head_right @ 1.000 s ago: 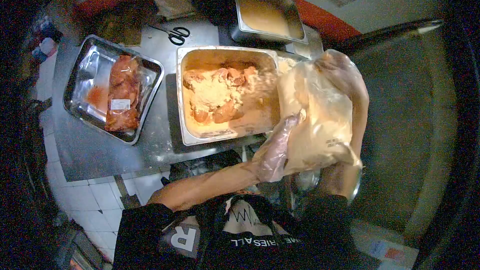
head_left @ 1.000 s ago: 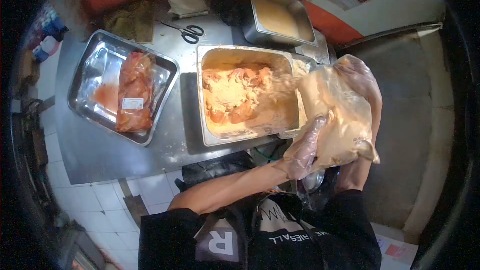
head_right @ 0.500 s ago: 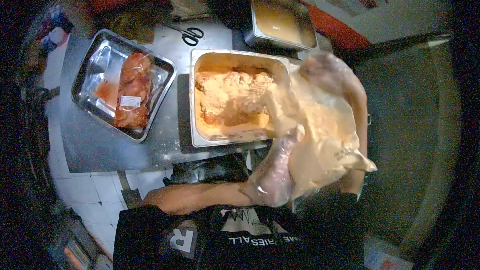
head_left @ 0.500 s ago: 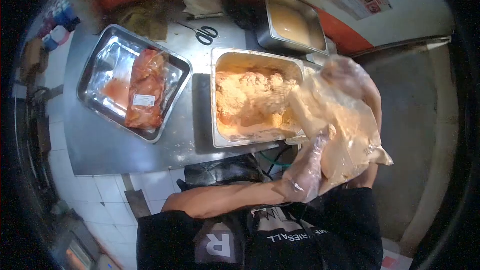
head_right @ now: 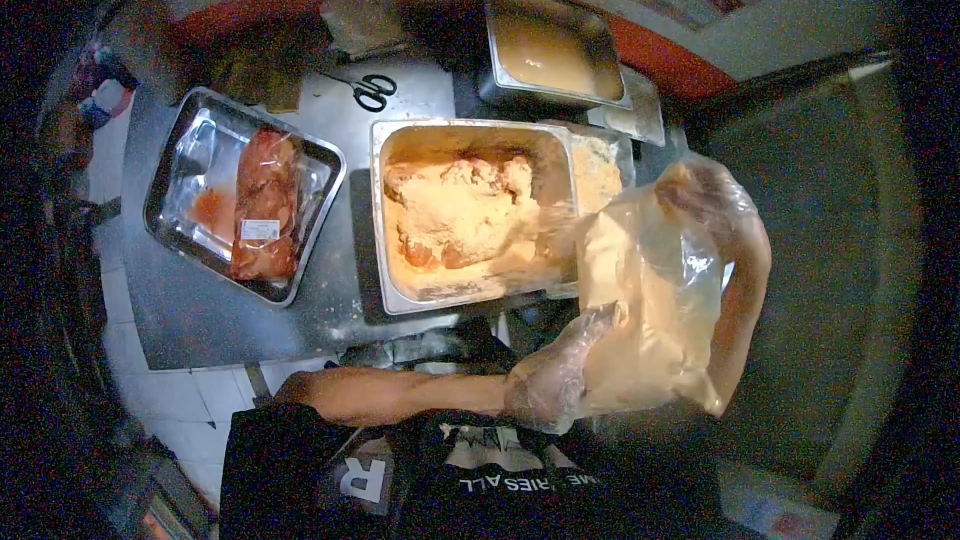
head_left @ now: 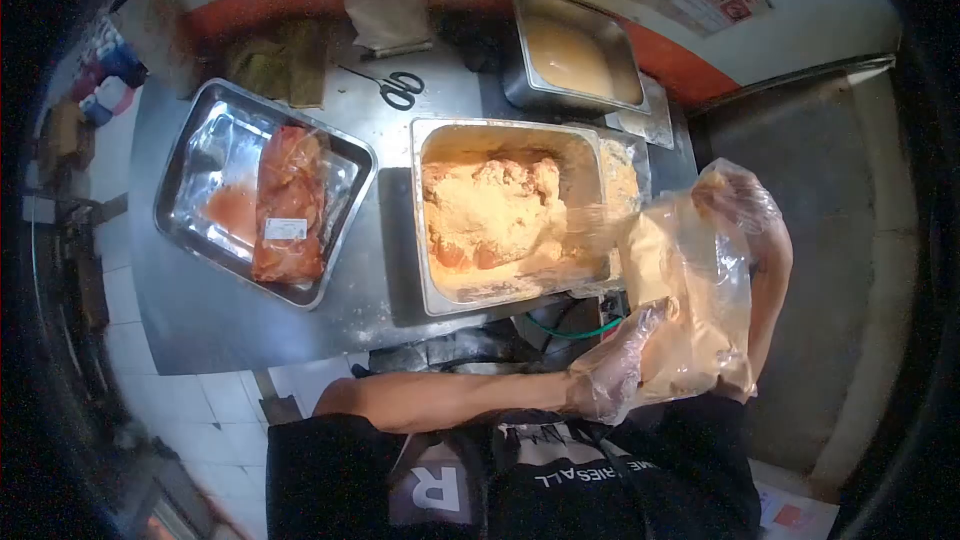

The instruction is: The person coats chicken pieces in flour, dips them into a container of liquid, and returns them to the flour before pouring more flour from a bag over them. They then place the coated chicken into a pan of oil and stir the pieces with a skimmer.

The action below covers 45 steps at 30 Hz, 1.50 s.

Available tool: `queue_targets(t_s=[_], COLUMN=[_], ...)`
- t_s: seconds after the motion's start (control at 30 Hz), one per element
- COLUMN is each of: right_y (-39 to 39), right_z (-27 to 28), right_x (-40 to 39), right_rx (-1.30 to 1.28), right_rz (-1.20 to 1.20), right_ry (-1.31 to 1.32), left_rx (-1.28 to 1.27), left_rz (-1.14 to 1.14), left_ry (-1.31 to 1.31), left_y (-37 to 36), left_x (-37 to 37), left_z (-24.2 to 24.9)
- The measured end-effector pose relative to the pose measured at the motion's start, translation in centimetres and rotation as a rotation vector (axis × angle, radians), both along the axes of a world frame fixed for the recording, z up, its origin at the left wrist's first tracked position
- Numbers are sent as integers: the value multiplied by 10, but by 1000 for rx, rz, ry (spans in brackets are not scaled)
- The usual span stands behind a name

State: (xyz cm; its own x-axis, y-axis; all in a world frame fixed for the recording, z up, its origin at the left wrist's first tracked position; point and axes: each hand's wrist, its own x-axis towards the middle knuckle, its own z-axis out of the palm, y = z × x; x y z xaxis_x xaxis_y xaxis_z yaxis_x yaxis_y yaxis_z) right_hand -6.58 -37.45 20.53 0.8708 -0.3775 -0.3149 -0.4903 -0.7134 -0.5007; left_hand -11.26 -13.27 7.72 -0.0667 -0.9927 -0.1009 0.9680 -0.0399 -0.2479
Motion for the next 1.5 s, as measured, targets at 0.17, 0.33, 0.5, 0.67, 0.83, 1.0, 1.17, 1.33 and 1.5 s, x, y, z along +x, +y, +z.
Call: queue_targets(t_s=[0.17, 0.33, 0.5, 0.67, 0.83, 1.0, 1.17, 1.33, 1.5], right_y=[14, 46, 50, 25, 11, 30, 25, 60, 84], right_z=[-8, -40, -41, -23, -11, 9, -5, -14, -18], right_x=[23, 84, 92, 62, 35, 30, -13, -9, 57], right_rx=[-70, -132, -119, -97, -37, -216, -473, -138, -409], right_rz=[83, 393, 408, 161, -49, -55, 169, -130, 206], right_ry=[2, 65, 61, -13, -135, -134, -516, -581, -735], left_rx=[178, 84, 5, -59, -174, -66, -89, 167, 528], left_rz=[-423, -247, 1, 129, 78, 164, 836, 260, 791], left_ry=[655, 446, 175, 75, 20, -224, -1299, -1209, -1646], left_y=[8, 16, 20, 11, 0, -16, -22, 1, 21], left_x=[-45, -32, -11, 8, 33, 40, 34, 143, 206], left_z=[-75, -61, -25, 4, 23, 4, -142, -119, -87])
